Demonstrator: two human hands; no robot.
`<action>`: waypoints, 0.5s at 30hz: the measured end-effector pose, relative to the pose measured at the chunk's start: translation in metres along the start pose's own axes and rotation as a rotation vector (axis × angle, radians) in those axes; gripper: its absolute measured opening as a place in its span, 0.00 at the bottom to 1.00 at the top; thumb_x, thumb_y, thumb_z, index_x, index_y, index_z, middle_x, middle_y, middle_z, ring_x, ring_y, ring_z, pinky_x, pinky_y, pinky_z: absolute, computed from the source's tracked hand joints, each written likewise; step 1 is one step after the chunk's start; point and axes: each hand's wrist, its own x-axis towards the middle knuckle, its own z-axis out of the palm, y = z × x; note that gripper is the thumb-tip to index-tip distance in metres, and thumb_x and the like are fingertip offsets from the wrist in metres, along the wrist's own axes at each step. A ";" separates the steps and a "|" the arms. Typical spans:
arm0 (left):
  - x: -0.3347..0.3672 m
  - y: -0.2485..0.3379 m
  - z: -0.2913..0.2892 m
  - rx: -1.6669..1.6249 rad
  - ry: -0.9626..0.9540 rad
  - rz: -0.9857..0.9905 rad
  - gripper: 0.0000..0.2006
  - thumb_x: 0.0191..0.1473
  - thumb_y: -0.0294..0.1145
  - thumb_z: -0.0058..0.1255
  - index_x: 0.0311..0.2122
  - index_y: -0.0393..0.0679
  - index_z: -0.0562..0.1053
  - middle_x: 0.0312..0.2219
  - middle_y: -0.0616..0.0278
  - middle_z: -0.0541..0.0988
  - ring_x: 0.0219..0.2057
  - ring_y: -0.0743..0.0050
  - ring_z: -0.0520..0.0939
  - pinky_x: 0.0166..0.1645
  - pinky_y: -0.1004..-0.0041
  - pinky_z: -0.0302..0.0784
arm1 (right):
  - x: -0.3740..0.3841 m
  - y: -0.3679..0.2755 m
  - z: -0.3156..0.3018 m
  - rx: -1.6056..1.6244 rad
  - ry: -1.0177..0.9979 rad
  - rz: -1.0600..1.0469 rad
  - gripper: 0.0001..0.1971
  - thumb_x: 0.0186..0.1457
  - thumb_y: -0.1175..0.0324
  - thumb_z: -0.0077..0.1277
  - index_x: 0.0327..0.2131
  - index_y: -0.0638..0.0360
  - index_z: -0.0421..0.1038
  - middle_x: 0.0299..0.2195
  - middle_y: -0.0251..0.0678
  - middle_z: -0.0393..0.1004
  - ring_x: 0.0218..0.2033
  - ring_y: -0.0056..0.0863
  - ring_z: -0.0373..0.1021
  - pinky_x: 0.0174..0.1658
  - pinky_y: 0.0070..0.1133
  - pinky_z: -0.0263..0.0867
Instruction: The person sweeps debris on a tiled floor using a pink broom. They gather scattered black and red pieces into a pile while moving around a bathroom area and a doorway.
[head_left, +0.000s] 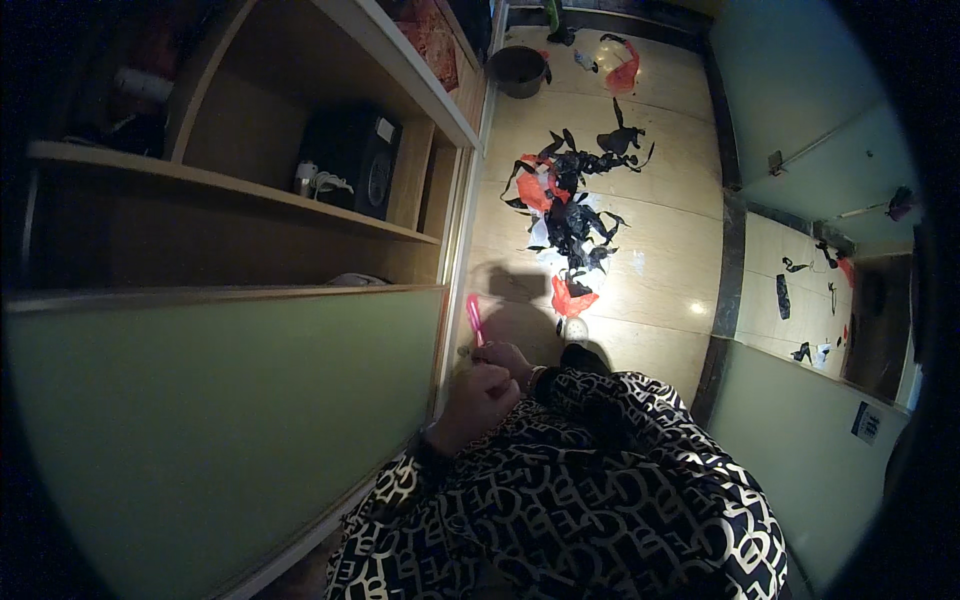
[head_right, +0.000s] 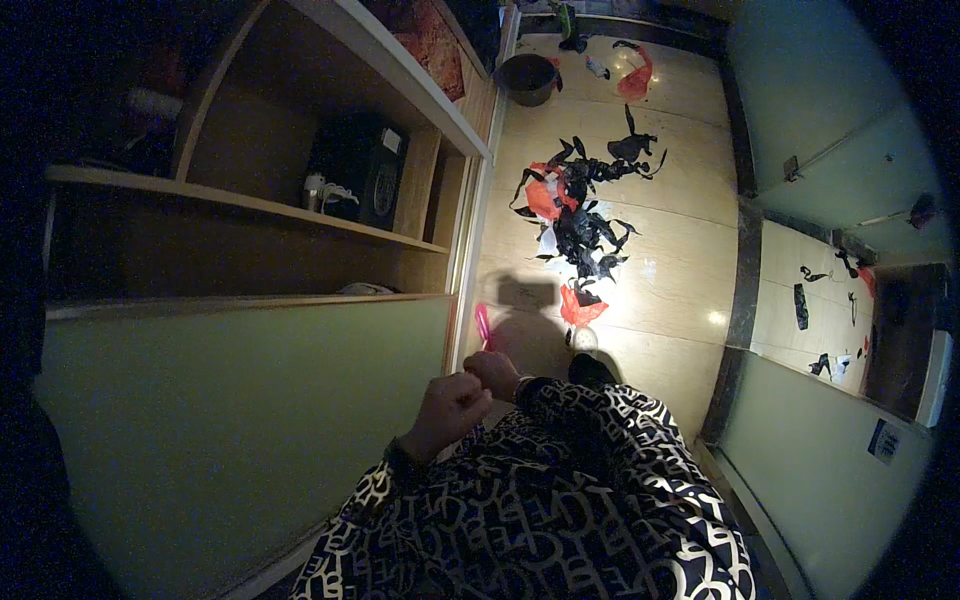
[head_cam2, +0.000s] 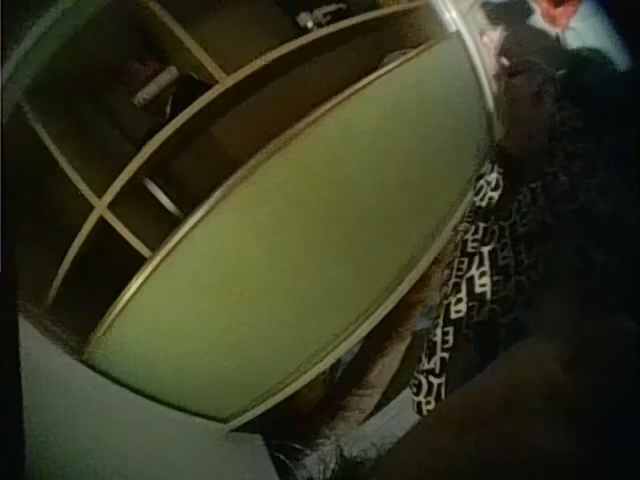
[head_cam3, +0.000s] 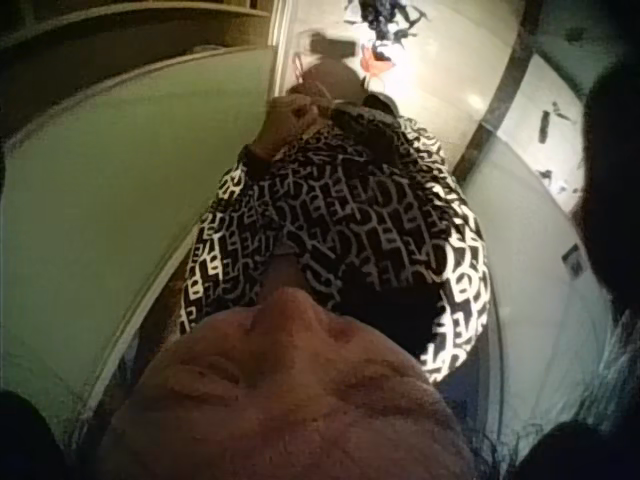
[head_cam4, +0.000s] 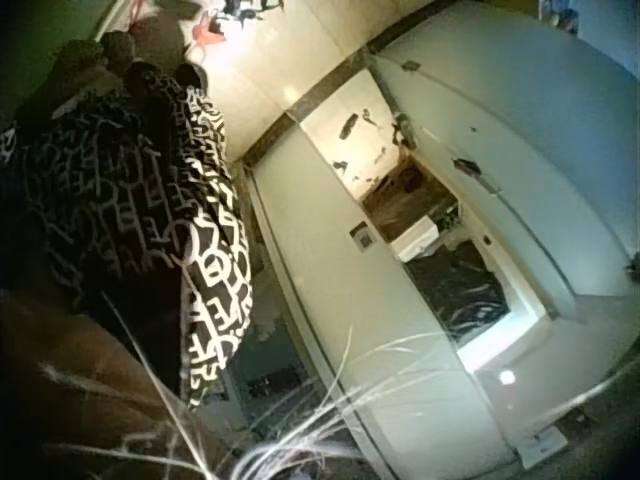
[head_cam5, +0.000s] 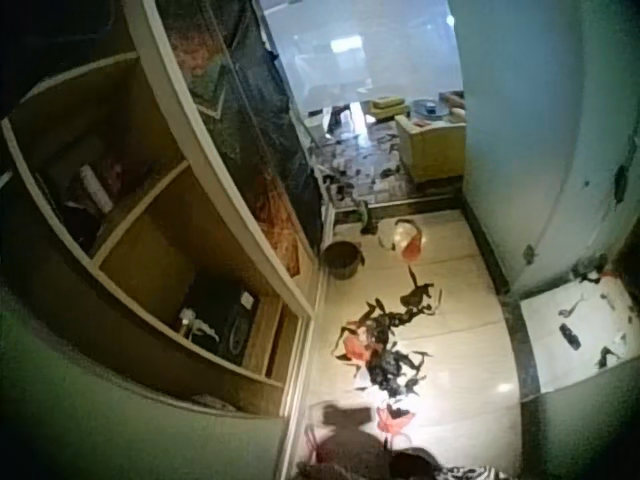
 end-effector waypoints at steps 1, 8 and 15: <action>0.013 -0.006 0.005 -0.007 -0.031 -0.022 0.14 0.45 0.21 0.55 0.16 0.38 0.62 0.13 0.63 0.62 0.15 0.75 0.63 0.21 0.72 0.60 | 0.001 0.005 -0.010 0.038 -0.001 0.031 0.08 0.47 0.65 0.50 0.29 0.57 0.73 0.30 0.46 0.75 0.34 0.44 0.74 0.36 0.35 0.71; 0.071 0.013 0.001 -0.114 0.013 0.072 0.12 0.43 0.20 0.56 0.17 0.39 0.63 0.14 0.62 0.64 0.15 0.74 0.64 0.22 0.72 0.62 | 0.044 0.030 -0.102 -0.277 0.117 0.052 0.07 0.46 0.66 0.51 0.26 0.59 0.71 0.25 0.45 0.73 0.28 0.43 0.73 0.32 0.36 0.70; 0.059 0.026 -0.017 -0.035 0.094 0.161 0.12 0.40 0.13 0.50 0.14 0.38 0.63 0.13 0.61 0.64 0.15 0.66 0.67 0.24 0.71 0.66 | 0.071 0.005 -0.116 -0.262 0.148 0.011 0.07 0.46 0.68 0.49 0.22 0.61 0.67 0.19 0.47 0.69 0.23 0.46 0.71 0.27 0.37 0.68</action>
